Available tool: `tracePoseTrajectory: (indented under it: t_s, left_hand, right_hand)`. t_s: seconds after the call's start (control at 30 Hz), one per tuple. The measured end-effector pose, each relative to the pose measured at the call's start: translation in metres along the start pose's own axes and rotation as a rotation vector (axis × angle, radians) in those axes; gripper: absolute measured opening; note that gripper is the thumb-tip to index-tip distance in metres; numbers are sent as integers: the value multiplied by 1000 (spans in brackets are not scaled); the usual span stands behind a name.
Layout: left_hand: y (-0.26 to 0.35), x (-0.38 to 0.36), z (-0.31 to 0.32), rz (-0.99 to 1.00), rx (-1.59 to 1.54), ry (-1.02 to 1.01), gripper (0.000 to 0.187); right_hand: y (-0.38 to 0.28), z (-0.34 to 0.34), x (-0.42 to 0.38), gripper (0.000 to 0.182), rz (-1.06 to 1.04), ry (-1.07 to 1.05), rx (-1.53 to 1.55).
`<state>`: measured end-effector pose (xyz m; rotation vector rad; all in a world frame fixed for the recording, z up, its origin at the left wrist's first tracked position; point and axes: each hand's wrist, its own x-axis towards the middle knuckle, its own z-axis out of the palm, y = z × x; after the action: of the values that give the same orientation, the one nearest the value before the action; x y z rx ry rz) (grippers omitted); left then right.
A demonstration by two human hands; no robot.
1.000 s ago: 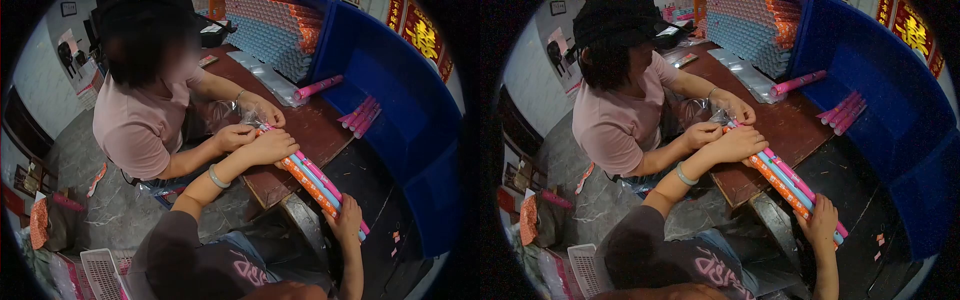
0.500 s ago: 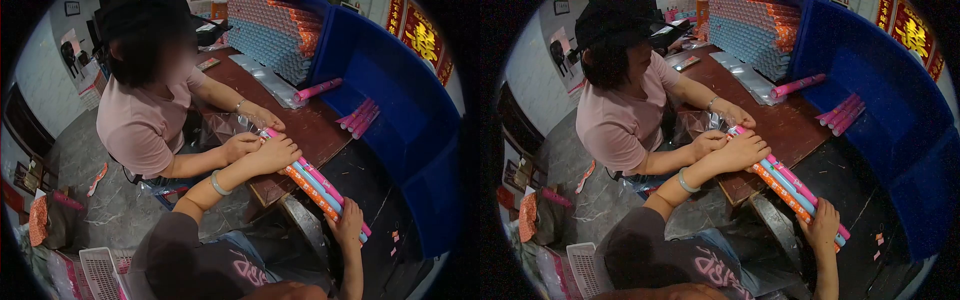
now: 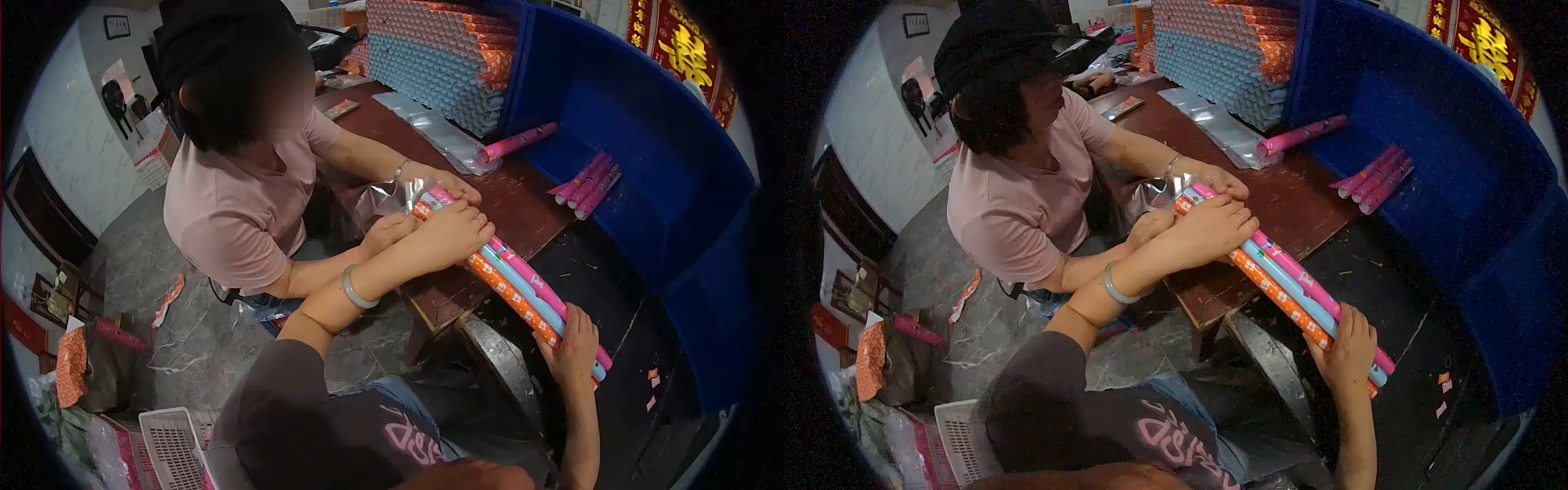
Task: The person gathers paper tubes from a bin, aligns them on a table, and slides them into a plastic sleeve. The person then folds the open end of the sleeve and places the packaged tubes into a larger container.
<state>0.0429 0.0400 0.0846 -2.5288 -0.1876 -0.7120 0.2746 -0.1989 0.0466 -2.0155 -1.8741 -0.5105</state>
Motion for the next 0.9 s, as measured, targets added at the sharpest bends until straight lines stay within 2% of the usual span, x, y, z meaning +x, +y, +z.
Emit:
tracePoseTrajectory:
  t_s: [0.1, 0.2, 0.27, 0.3, 0.33, 0.4, 0.43, 0.5, 0.53, 0.6, 0.63, 0.73, 0.77, 0.8, 0.83, 0.9]
  left_hand:
    - [-3, 2, 5, 21, -41, -1, 19]
    - [1, 6, 20, 124, 3, 113, 22]
    - [15, 5, 14, 39, 68, 37, 24]
    - [19, 3, 20, 23, 67, 31, 35]
    - [23, 2, 24, 27, 62, 28, 35]
    - [30, 3, 32, -69, -150, -115, 60]
    - [32, 2, 41, -65, -151, -118, 60]
    - [36, -2, 64, -202, -390, -339, 85]
    - [31, 1, 70, -198, -477, -465, 92]
    - [22, 2, 77, -106, -487, -581, 96]
    - [22, 7, 59, -169, -649, -606, 108]
    - [5, 15, 42, -65, -920, -546, 117]
    - [-4, 11, 38, -305, -1374, -585, 108]
    - [-20, 10, 43, -216, -1243, -353, 97]
    - [-32, 11, 21, -286, -1209, -365, 95]
    - [-56, 0, 25, 34, -620, -438, 93]
  right_hand:
    - [1, 1, -3, 73, 12, -17, 7]
    - [5, 0, -10, 74, 24, -39, -4]
    - [7, -1, -15, 74, 23, -44, -12]
    - [9, -3, -17, 75, 34, -69, -6]
    - [10, -4, -19, 75, 42, -96, 2]
    - [15, -4, -25, 75, 26, -115, 8]
    - [17, -4, -29, 76, 8, -132, 10]
    - [18, -7, -26, 76, 16, -171, 21]
    - [18, -9, -24, 76, 18, -211, 31]
    - [21, -10, -17, 76, 60, -267, 60]
    - [23, -8, -17, 77, 34, -237, 48]
    - [24, -4, -18, 78, 19, -223, 24]
    - [22, -3, -20, 78, 32, -228, 31]
    - [21, -3, -21, 77, 42, -226, 43]
    - [22, -2, -23, 76, 56, -216, 51]
    - [22, -2, -24, 74, 64, -181, 27]
